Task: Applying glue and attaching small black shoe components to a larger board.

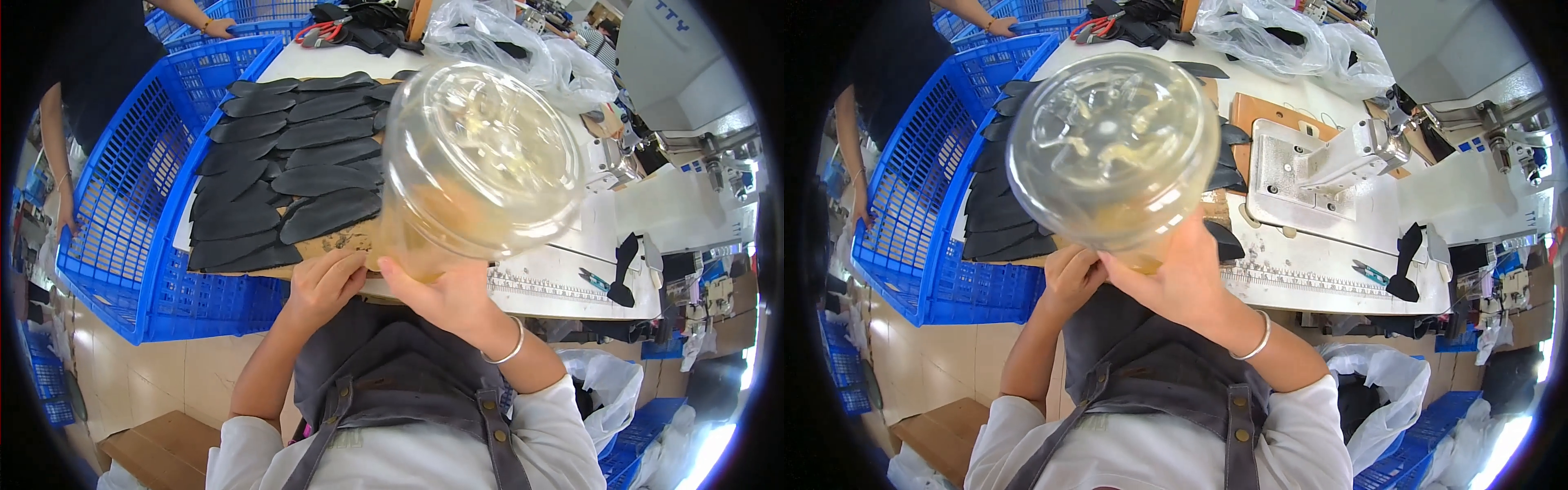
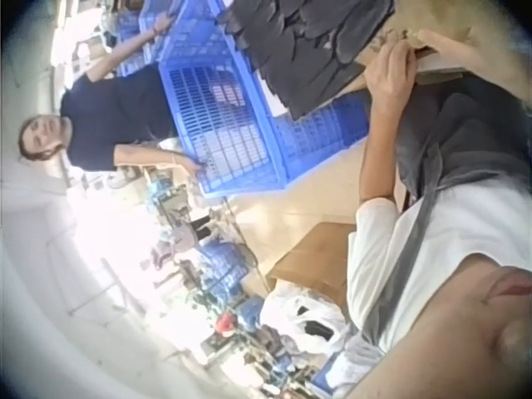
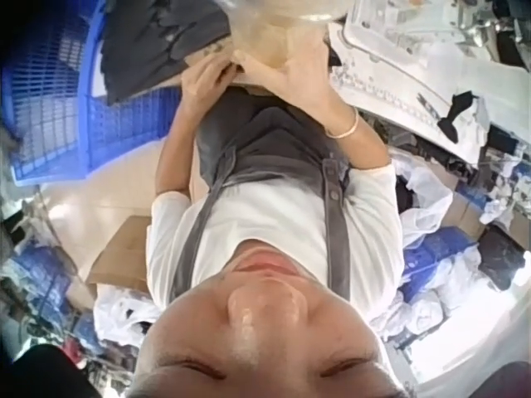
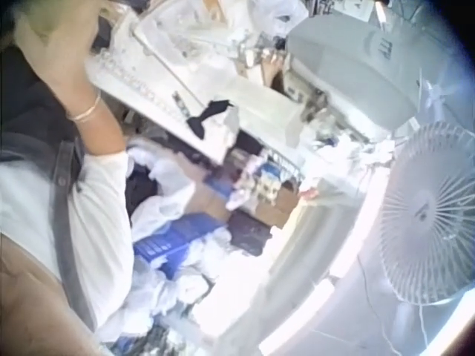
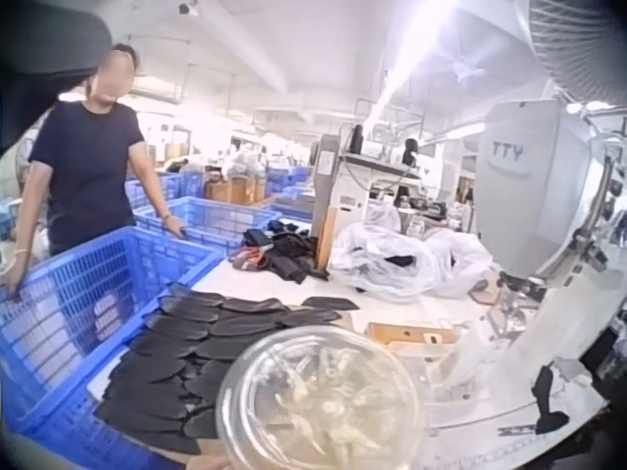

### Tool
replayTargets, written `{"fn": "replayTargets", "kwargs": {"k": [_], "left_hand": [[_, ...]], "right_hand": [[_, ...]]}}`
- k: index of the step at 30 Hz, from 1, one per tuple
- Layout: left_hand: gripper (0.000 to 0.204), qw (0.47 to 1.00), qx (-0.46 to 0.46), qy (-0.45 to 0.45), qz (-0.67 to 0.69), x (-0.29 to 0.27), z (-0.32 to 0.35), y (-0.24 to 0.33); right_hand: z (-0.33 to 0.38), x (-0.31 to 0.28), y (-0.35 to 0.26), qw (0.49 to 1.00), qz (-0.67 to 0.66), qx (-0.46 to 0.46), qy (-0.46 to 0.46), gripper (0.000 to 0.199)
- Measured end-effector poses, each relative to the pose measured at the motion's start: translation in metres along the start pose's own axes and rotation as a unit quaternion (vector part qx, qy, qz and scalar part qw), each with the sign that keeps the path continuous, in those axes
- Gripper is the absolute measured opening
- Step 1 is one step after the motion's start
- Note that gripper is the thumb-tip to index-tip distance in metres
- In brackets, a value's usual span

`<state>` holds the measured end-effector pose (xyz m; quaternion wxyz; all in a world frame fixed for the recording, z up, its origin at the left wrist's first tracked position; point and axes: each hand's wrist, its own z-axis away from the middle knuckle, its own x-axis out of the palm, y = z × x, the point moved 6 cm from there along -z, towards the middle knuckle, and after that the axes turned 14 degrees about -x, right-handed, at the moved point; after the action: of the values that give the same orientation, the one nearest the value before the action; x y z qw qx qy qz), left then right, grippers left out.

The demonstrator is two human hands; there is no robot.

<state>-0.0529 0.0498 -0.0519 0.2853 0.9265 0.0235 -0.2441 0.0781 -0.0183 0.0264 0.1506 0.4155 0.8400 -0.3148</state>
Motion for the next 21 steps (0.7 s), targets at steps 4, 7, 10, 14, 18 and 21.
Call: {"fn": "replayTargets", "kwargs": {"k": [4, 7, 10, 14, 18, 21], "left_hand": [[0.024, 1.0, -0.011, -0.014, 0.023, 0.001, -0.006, 0.003], [0.022, 0.999, -0.031, -0.016, 0.029, -0.002, -0.006, 0.0], [0.022, 0.994, -0.071, -0.051, 0.064, -0.002, -0.009, -0.003], [0.026, 0.936, -0.245, -0.088, 0.236, 0.001, -0.022, -0.005], [0.04, 0.987, -0.062, -0.15, 0.0, -0.007, -0.053, 0.037], [0.051, 0.973, -0.016, -0.229, -0.022, 0.022, -0.073, 0.059]], "right_hand": [[0.02, -0.037, 0.012, 0.994, 0.076, -0.008, -0.074, 0.026], [0.039, -0.077, 0.03, 0.984, 0.072, 0.159, 0.03, 0.027], [0.071, -0.118, 0.048, 0.96, 0.258, 0.098, 0.044, 0.048], [0.101, -0.147, 0.064, 0.947, 0.075, 0.137, 0.281, 0.061], [0.125, -0.135, 0.094, 0.86, -0.236, 0.192, 0.411, 0.066], [0.144, -0.119, 0.115, 0.8, -0.325, 0.217, 0.455, 0.058]]}}
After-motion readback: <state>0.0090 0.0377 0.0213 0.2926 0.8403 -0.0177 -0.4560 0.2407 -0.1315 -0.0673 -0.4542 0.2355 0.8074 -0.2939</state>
